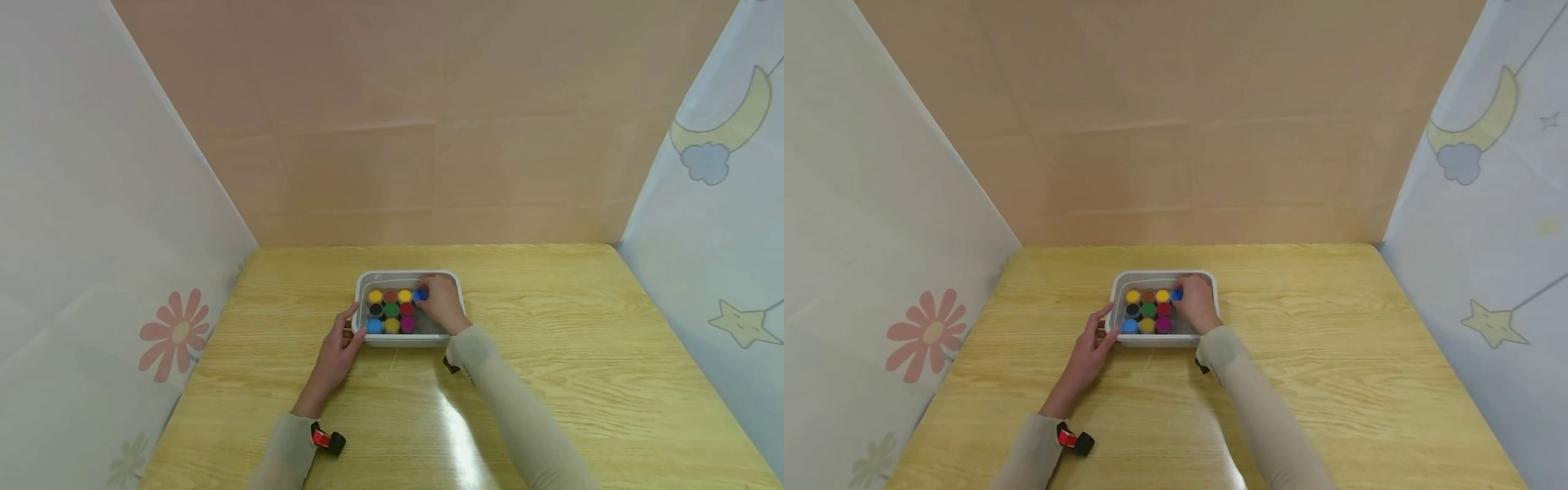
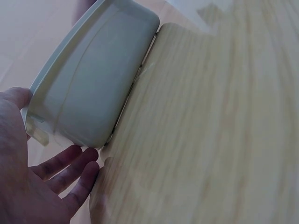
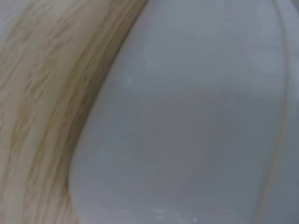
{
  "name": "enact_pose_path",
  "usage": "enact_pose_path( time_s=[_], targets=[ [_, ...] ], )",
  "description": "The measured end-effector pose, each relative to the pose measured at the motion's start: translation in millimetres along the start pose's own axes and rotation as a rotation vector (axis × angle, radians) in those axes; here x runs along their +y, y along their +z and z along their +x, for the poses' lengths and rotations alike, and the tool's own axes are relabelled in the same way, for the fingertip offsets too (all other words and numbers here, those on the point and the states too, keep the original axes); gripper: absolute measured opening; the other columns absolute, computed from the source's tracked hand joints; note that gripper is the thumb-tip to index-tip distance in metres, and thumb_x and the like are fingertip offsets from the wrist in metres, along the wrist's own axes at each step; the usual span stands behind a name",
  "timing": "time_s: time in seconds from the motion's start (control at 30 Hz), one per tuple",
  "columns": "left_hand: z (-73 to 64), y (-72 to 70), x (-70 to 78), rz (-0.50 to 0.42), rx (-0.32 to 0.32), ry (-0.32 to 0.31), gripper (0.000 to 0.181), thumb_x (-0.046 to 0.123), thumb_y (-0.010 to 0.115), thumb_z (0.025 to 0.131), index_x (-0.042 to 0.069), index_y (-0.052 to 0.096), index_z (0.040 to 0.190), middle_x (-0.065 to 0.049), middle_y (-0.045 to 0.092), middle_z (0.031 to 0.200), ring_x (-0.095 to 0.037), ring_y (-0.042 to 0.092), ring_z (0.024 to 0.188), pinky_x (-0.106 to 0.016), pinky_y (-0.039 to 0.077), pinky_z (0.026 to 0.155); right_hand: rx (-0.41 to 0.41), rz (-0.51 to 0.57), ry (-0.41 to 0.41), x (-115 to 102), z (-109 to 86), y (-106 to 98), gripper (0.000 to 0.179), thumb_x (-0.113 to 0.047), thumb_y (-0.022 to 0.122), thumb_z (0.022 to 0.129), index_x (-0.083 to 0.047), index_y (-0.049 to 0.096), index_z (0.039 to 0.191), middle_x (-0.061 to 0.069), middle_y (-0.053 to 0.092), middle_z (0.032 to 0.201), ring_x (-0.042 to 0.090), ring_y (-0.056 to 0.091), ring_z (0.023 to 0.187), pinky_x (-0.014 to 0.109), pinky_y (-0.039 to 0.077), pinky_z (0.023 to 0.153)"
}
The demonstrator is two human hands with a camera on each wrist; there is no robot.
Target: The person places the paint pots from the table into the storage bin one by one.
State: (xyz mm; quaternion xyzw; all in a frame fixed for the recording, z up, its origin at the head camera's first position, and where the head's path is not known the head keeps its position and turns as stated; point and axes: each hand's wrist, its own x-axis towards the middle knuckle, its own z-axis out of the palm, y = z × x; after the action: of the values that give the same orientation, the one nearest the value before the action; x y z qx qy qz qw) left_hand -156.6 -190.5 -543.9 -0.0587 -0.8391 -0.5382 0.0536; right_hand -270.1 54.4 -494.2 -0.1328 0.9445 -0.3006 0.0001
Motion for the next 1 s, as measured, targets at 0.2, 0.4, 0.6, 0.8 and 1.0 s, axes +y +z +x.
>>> enact_pose_path(
  time_s=[0.2,0.4,0.6,0.8,1.0],
  targets=[
    [-0.7,-0.3,0.3,0.008,0.002,0.001,0.058,0.037,0.058,0.107,0.027,0.038,0.16,-0.01,0.061,0.12,-0.017,0.065,0.098,-0.032,0.057,0.088,-0.004,-0.017,-0.006,-0.2,0.5,1.9,0.028,-0.004,0.084,0.083,-0.001,0.076,0.11,0.019,0.071,0.112,0.036,0.064,0.109,0.05,0.054,0.098],
    [-0.5,-0.2,0.3,0.009,-0.002,-0.018,0.058,0.038,0.059,0.106,0.03,0.038,0.16,-0.01,0.061,0.12,-0.018,0.064,0.098,-0.032,0.057,0.088,-0.007,-0.001,0.003,-1.5,-0.6,0.5,0.028,-0.002,0.083,0.083,-0.002,0.076,0.111,0.019,0.072,0.115,0.037,0.064,0.112,0.05,0.054,0.099],
    [-0.9,0.5,1.5,0.004,0.001,-0.02,0.058,0.035,0.06,0.106,0.027,0.038,0.16,-0.012,0.061,0.12,-0.018,0.064,0.098,-0.031,0.056,0.088,-0.012,0.004,0.008,-1.8,-0.4,-1.1,0.028,-0.002,0.082,0.084,-0.001,0.076,0.111,0.02,0.072,0.115,0.037,0.064,0.111,0.05,0.054,0.098],
    [-0.6,2.1,4.7,0.002,0.014,-0.039,0.059,0.029,0.061,0.106,0.024,0.039,0.16,-0.013,0.061,0.119,-0.02,0.064,0.097,-0.031,0.056,0.088,-0.01,0.008,0.01,-3.4,-0.4,-2.9,0.027,-0.003,0.083,0.084,-0.001,0.076,0.11,0.019,0.072,0.112,0.036,0.065,0.108,0.049,0.055,0.096],
    [-0.5,3.1,0.2,-0.001,0.021,-0.032,0.059,0.026,0.063,0.105,0.023,0.04,0.159,-0.015,0.061,0.121,-0.021,0.063,0.099,-0.034,0.056,0.089,-0.015,0.006,0.007,-3.9,-1.8,-5.0,0.027,-0.005,0.083,0.084,-0.001,0.076,0.11,0.019,0.072,0.112,0.036,0.065,0.107,0.049,0.054,0.096]
  ],
)
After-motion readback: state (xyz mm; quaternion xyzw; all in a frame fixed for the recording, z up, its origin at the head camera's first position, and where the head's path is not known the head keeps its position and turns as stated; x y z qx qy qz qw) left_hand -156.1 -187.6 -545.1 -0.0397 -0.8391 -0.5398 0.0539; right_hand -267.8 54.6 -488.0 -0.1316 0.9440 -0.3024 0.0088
